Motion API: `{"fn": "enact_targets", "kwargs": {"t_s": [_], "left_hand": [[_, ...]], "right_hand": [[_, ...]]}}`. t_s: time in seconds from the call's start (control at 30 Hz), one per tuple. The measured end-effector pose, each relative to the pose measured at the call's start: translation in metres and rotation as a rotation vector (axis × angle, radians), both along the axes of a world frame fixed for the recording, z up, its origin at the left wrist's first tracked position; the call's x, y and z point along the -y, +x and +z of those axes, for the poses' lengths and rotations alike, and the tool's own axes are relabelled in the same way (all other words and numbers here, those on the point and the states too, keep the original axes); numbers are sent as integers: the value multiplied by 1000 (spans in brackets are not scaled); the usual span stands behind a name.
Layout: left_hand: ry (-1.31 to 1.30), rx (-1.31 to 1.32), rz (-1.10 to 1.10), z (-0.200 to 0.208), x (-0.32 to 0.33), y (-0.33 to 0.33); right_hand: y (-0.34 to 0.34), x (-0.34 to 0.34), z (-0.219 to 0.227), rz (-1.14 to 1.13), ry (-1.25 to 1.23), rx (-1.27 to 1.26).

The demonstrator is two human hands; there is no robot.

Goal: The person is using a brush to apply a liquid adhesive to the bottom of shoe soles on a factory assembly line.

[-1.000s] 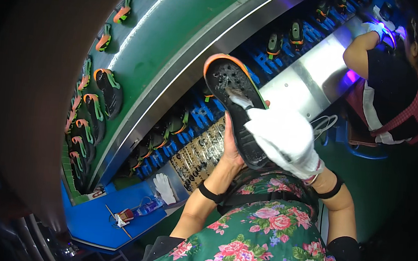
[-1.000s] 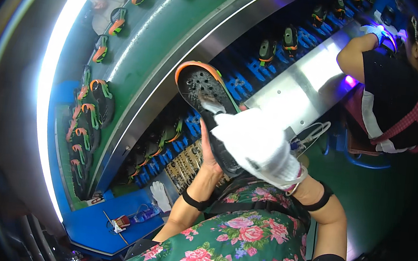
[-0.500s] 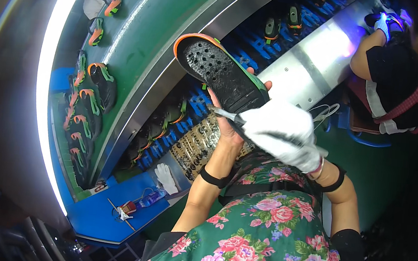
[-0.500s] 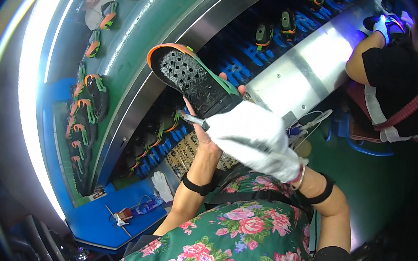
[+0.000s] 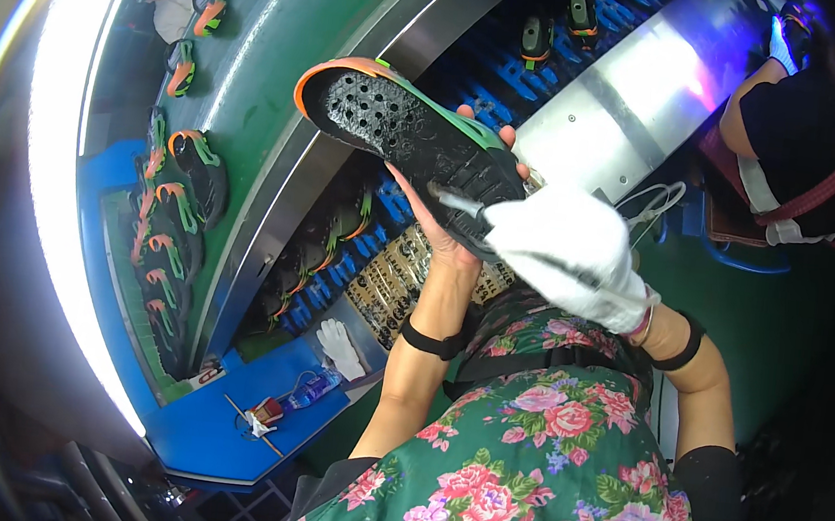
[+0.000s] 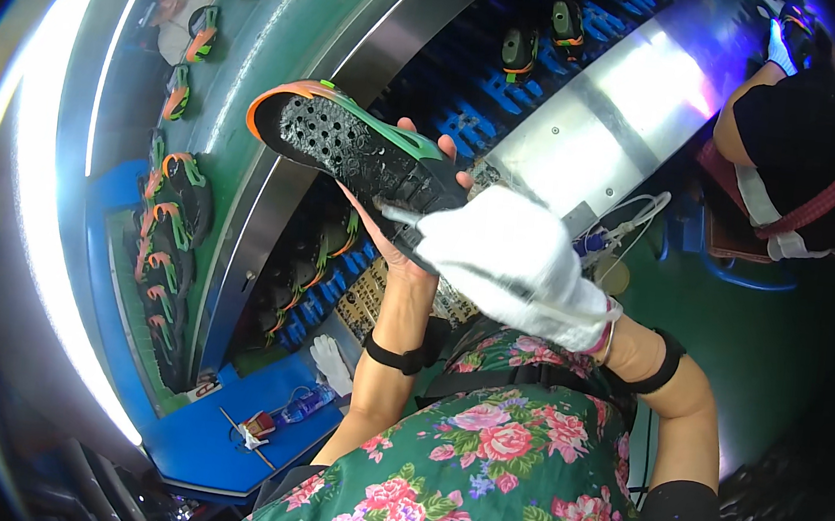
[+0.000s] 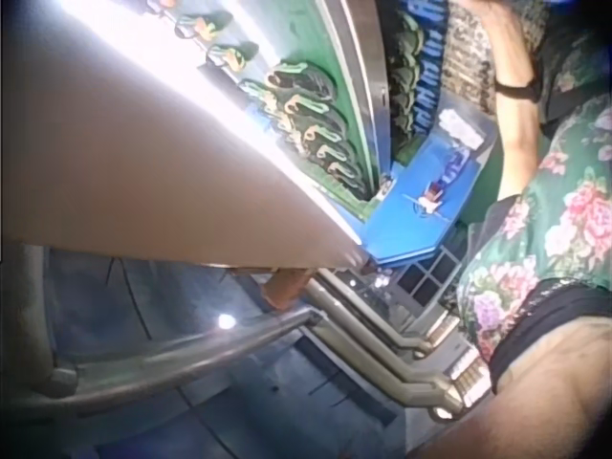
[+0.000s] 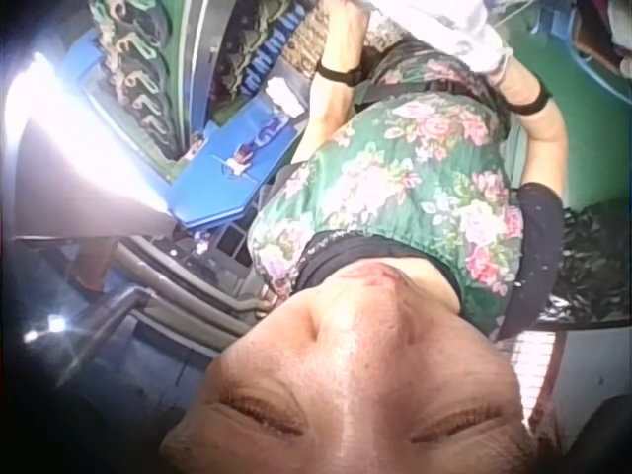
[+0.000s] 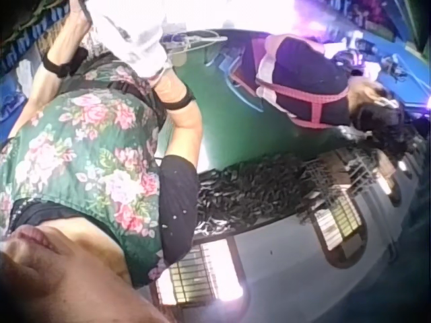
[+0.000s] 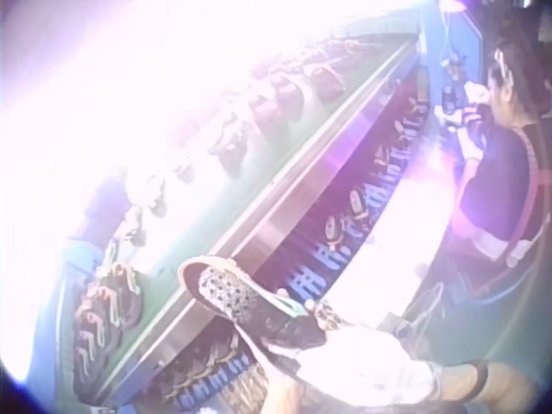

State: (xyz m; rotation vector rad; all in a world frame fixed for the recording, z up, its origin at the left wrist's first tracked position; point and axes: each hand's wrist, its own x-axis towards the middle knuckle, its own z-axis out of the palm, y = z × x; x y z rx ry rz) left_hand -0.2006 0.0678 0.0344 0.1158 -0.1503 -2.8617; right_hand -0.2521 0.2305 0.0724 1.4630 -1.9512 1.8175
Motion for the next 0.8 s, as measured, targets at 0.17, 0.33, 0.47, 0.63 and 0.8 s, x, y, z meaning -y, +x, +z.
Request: {"fn": "enact_targets", "kwargs": {"t_s": [0.17, 0.33, 0.47, 0.63, 0.8], "left_hand": [[-30, -52, 25, -12, 3, -1], [26, -37, -83, -12, 12, 4], [-119, -15, -152, -21, 19, 7], [-188, 32, -250, -20, 31, 15], [-207, 35, -360, -23, 32, 23]], "right_hand": [[4, -5, -7, 259, -86, 546], [1, -5, -7, 79, -29, 116], [3, -11, -4, 378, -43, 454], [-2, -11, -12, 221, 28, 191], [2, -15, -3, 400, 74, 385]]}}
